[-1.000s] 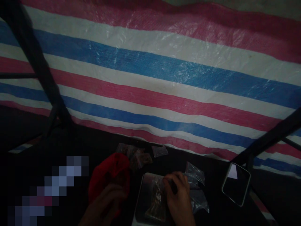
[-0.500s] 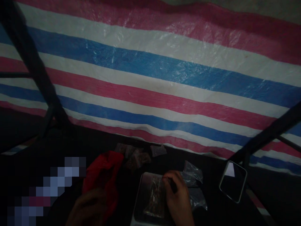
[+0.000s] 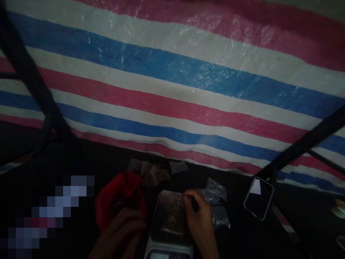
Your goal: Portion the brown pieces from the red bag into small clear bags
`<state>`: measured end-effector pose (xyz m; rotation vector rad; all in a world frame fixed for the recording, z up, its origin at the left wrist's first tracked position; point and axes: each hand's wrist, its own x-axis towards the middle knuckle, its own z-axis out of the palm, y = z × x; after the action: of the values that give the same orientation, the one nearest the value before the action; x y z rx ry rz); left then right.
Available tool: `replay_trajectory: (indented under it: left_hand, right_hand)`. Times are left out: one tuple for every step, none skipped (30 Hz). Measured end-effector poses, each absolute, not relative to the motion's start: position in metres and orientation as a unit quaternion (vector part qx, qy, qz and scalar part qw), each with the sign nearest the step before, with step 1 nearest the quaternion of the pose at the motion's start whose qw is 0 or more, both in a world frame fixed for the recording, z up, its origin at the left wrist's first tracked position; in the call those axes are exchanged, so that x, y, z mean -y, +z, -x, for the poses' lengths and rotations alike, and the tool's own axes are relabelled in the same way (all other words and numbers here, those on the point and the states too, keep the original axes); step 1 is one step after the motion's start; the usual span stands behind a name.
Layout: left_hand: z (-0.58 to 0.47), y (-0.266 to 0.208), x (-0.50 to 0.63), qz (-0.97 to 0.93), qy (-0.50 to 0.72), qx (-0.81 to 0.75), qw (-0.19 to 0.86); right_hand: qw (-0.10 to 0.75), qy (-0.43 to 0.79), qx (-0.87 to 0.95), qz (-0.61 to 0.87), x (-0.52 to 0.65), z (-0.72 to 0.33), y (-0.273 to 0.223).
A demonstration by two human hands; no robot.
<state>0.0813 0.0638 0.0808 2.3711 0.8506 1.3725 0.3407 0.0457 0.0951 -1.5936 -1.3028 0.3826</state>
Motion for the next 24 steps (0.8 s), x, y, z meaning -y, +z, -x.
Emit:
replay_trajectory:
  left_hand:
    - [-0.082, 0.082, -0.063, -0.811, 0.467, -0.315, 0.154]
    - [-0.082, 0.083, -0.062, -0.804, 0.462, -0.334, 0.167]
    - [-0.082, 0.084, -0.061, -0.799, 0.458, -0.348, 0.177]
    - [-0.082, 0.085, -0.061, -0.797, 0.454, -0.355, 0.183]
    - [-0.082, 0.085, -0.061, -0.795, 0.455, -0.355, 0.186]
    - [-0.082, 0.086, -0.061, -0.793, 0.46, -0.352, 0.187]
    - [-0.082, 0.085, -0.061, -0.791, 0.467, -0.349, 0.186]
    - [-0.082, 0.084, -0.062, -0.788, 0.474, -0.348, 0.183]
    - [-0.082, 0.082, -0.063, -0.785, 0.479, -0.35, 0.18]
    - [-0.082, 0.08, -0.063, -0.782, 0.48, -0.354, 0.179]
    - [-0.083, 0.077, -0.064, -0.78, 0.477, -0.362, 0.181]
    - [-0.083, 0.073, -0.065, -0.78, 0.469, -0.37, 0.188]
    - [-0.084, 0.069, -0.065, -0.779, 0.463, -0.374, 0.2]
    - [-0.085, 0.065, -0.065, -0.777, 0.457, -0.372, 0.219]
    - [-0.085, 0.062, -0.065, -0.773, 0.454, -0.368, 0.247]
    - [-0.085, 0.06, -0.064, -0.762, 0.455, -0.363, 0.282]
    - [-0.085, 0.06, -0.063, -0.745, 0.459, -0.362, 0.322]
    - [-0.084, 0.06, -0.062, -0.72, 0.464, -0.366, 0.364]
    - [-0.083, 0.062, -0.06, -0.69, 0.467, -0.38, 0.403]
    - [-0.081, 0.064, -0.06, -0.657, 0.467, -0.398, 0.437]
    - [-0.078, 0.067, -0.059, -0.626, 0.469, -0.418, 0.461]
    - [-0.075, 0.069, -0.06, -0.603, 0.47, -0.434, 0.478]
    - [-0.072, 0.07, -0.061, -0.589, 0.471, -0.442, 0.486]
    - [-0.068, 0.071, -0.063, -0.585, 0.472, -0.441, 0.491]
  right_hand:
    - [0.501, 0.162, 0.536, 0.66, -0.046, -0.34, 0.097]
    - [0.502, 0.165, 0.534, 0.66, -0.046, -0.339, 0.098]
    - [0.503, 0.169, 0.532, 0.66, -0.046, -0.338, 0.099]
    - [0.505, 0.171, 0.53, 0.659, -0.046, -0.337, 0.101]
    - [0.508, 0.175, 0.529, 0.658, -0.046, -0.336, 0.102]
    - [0.512, 0.177, 0.528, 0.654, -0.045, -0.336, 0.103]
    - [0.518, 0.179, 0.527, 0.649, -0.045, -0.335, 0.105]
    - [0.526, 0.179, 0.527, 0.643, -0.044, -0.333, 0.107]
    - [0.537, 0.178, 0.527, 0.634, -0.043, -0.331, 0.109]
    - [0.549, 0.175, 0.529, 0.623, -0.043, -0.328, 0.111]
    - [0.561, 0.174, 0.532, 0.61, -0.043, -0.323, 0.114]
    - [0.573, 0.174, 0.535, 0.596, -0.043, -0.316, 0.117]
    - [0.582, 0.179, 0.539, 0.582, -0.044, -0.308, 0.12]
    - [0.587, 0.19, 0.545, 0.568, -0.045, -0.298, 0.123]
    - [0.589, 0.205, 0.549, 0.556, -0.046, -0.287, 0.127]
    - [0.587, 0.226, 0.553, 0.546, -0.048, -0.276, 0.13]
    - [0.585, 0.248, 0.556, 0.535, -0.05, -0.265, 0.133]
    - [0.585, 0.27, 0.558, 0.523, -0.051, -0.254, 0.135]
    - [0.583, 0.289, 0.561, 0.511, -0.053, -0.244, 0.137]
    - [0.582, 0.307, 0.563, 0.499, -0.055, -0.235, 0.139]
    - [0.58, 0.321, 0.564, 0.491, -0.056, -0.228, 0.139]
    - [0.576, 0.333, 0.564, 0.489, -0.057, -0.223, 0.139]
    - [0.569, 0.343, 0.562, 0.493, -0.057, -0.219, 0.138]
    - [0.559, 0.35, 0.559, 0.503, -0.058, -0.217, 0.136]
